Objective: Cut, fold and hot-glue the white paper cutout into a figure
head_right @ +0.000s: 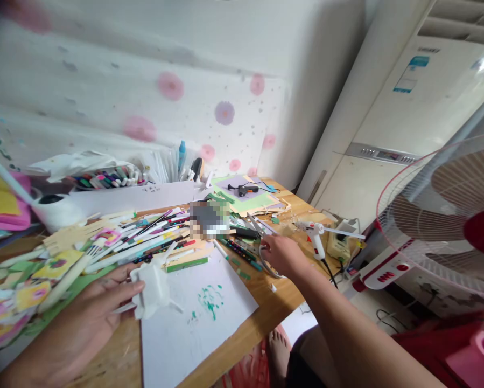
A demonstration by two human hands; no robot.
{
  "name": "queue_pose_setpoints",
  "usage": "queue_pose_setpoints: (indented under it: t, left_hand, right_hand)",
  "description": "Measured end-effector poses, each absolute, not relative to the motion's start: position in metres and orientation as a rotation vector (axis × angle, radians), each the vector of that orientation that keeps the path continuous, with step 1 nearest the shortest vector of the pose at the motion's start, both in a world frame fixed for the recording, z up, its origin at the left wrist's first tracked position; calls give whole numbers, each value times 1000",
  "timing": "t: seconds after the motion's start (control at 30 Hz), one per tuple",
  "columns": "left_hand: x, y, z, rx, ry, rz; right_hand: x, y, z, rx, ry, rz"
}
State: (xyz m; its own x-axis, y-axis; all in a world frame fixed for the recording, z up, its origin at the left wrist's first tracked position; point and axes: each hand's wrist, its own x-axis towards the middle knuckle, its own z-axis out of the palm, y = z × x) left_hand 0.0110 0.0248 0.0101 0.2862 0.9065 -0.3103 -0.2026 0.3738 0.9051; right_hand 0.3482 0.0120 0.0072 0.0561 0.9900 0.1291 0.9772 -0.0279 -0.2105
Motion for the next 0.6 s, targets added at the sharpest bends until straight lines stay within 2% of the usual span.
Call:
queue_pose_setpoints:
  t: [0.33, 0.53, 0.6]
  left_hand:
    - [10, 19, 12, 940, 909, 862]
    - [11, 20, 8, 952, 946, 933]
    - [13, 19, 9, 957, 939, 948]
  right_hand:
    - [362, 18, -21, -2392, -1759, -53]
    - [361, 4, 3, -2315, -1634, -11]
    - [351, -12, 10, -2198, -1619, 100]
